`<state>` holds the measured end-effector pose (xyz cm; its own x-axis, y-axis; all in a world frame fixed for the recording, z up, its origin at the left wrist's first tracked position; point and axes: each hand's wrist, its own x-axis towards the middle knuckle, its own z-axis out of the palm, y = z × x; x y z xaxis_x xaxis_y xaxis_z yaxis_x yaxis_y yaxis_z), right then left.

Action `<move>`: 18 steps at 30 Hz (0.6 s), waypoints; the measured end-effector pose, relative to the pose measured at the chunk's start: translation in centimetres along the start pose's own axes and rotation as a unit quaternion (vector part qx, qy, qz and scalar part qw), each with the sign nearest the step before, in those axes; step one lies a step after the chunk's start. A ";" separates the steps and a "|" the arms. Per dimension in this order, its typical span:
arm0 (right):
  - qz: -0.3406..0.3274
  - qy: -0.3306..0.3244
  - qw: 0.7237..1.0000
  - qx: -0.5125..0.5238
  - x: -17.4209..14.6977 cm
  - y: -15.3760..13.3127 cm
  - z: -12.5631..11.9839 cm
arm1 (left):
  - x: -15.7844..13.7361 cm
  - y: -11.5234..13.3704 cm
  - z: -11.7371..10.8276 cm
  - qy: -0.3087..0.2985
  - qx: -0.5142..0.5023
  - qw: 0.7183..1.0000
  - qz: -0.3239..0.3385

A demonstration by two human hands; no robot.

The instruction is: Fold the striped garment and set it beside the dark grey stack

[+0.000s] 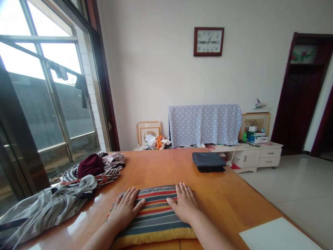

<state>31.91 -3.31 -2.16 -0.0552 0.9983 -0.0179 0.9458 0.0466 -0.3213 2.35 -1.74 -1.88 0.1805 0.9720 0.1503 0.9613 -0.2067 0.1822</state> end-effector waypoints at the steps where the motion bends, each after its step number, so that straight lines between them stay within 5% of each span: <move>1: 0.003 0.000 1.000 -0.001 -0.1 0.0 -0.1 | 0.0 0.0 0.1 0.000 0.000 1.000 -0.013; 12: 0.005 0.009 1.000 -0.023 0.1 0.0 0.6 | 0.3 0.0 0.4 0.014 0.035 0.998 -0.054; 18: 0.003 0.011 0.999 -0.032 0.0 0.0 0.6 | -0.1 3.8 -1.0 0.061 0.073 0.995 -0.004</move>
<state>31.71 -3.30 -2.74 -0.0433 0.9991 0.0015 0.9649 0.0422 -0.2591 5.82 -2.72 -0.23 0.1554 0.9511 0.2671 0.9841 -0.1725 0.0416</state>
